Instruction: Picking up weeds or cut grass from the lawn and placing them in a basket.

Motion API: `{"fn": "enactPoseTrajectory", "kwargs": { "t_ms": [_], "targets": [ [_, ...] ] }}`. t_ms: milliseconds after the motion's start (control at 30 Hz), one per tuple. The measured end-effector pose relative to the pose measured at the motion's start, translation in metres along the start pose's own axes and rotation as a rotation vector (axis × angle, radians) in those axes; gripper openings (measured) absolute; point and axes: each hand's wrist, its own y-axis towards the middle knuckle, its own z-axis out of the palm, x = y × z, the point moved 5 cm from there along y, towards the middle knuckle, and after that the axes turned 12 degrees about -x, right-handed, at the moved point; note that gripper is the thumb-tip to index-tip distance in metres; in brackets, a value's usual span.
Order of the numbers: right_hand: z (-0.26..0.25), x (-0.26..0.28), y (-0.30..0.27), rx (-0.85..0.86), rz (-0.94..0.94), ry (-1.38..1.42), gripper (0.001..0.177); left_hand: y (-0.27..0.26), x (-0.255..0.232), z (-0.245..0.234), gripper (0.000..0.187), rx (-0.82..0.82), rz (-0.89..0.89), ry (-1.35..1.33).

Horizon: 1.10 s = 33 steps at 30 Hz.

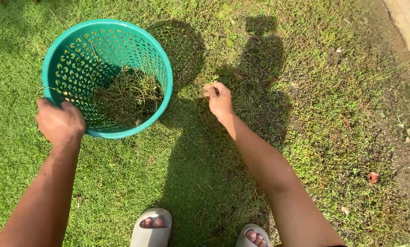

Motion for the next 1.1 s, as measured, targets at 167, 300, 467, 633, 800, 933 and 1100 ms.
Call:
{"fn": "enactPoseTrajectory", "kwargs": {
  "t_ms": [167, 300, 467, 633, 800, 933, 1100],
  "targets": [
    [-0.008, 0.091, -0.019, 0.105, 0.073, 0.123, 0.015, -0.009, -0.003, -0.003, 0.019, -0.001, 0.009, -0.039],
    [-0.010, 0.123, -0.030, 0.116, 0.003, 0.193, 0.019, -0.021, -0.012, -0.010, 0.018, -0.002, 0.004, -0.062],
    [-0.009, 0.175, -0.040, -0.019, -0.244, 0.323, 0.019, -0.032, -0.041, -0.017, 0.020, 0.066, -0.027, -0.049],
    [0.016, 0.199, -0.049, 0.289, -0.226, 0.194, 0.044, -0.037, -0.060, -0.019, 0.022, 0.089, 0.029, -0.041],
    [0.002, 0.110, -0.032, 0.139, -0.116, -0.014, 0.023, -0.023, -0.029, -0.005, 0.024, 0.025, 0.012, -0.057],
    [-0.025, 0.019, -0.037, 0.242, -0.082, -0.458, 0.026, -0.023, -0.021, -0.008, 0.022, 0.047, -0.032, -0.051],
    [-0.037, -0.141, -0.036, 0.300, 0.591, -0.024, 0.029, -0.013, -0.013, -0.001, 0.022, 0.014, -0.004, 0.022]
  ]
}}
